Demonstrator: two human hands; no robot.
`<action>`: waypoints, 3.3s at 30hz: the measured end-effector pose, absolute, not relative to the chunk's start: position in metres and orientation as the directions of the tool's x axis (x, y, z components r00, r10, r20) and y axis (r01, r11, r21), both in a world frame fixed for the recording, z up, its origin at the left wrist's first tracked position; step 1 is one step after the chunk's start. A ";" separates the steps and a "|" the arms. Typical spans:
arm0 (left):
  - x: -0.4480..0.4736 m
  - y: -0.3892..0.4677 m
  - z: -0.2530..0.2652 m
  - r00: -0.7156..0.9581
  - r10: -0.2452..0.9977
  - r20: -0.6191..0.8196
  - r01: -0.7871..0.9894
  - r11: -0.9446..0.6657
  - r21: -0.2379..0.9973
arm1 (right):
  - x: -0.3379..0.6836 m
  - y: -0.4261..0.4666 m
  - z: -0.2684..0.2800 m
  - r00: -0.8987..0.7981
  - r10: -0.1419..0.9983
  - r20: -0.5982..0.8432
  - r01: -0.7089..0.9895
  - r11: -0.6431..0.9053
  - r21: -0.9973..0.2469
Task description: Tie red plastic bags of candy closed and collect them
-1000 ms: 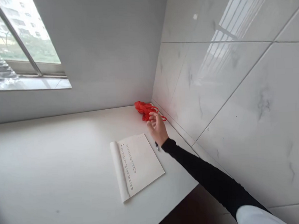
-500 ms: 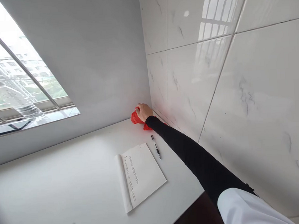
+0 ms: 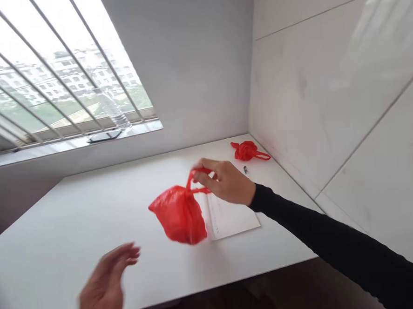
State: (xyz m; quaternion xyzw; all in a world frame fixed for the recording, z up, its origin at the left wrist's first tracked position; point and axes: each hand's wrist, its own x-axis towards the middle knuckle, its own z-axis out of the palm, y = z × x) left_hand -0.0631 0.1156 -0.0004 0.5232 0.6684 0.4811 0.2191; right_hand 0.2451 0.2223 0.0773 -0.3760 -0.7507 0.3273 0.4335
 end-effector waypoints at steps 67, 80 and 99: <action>0.000 0.078 -0.022 -0.114 0.965 -0.237 0.076 0.246 0.966 | 0.263 0.118 0.002 -0.020 1.000 -0.024 0.133 -0.021 -0.991; 0.040 0.076 -0.018 -0.175 0.984 -0.020 0.191 0.054 0.980 | 0.216 0.081 -0.037 -0.343 0.939 0.030 0.307 0.142 -0.941; 0.055 0.077 -0.074 0.108 0.994 -0.011 0.619 -0.058 0.783 | 0.203 0.074 -0.092 -0.437 0.870 0.229 0.652 0.482 -0.585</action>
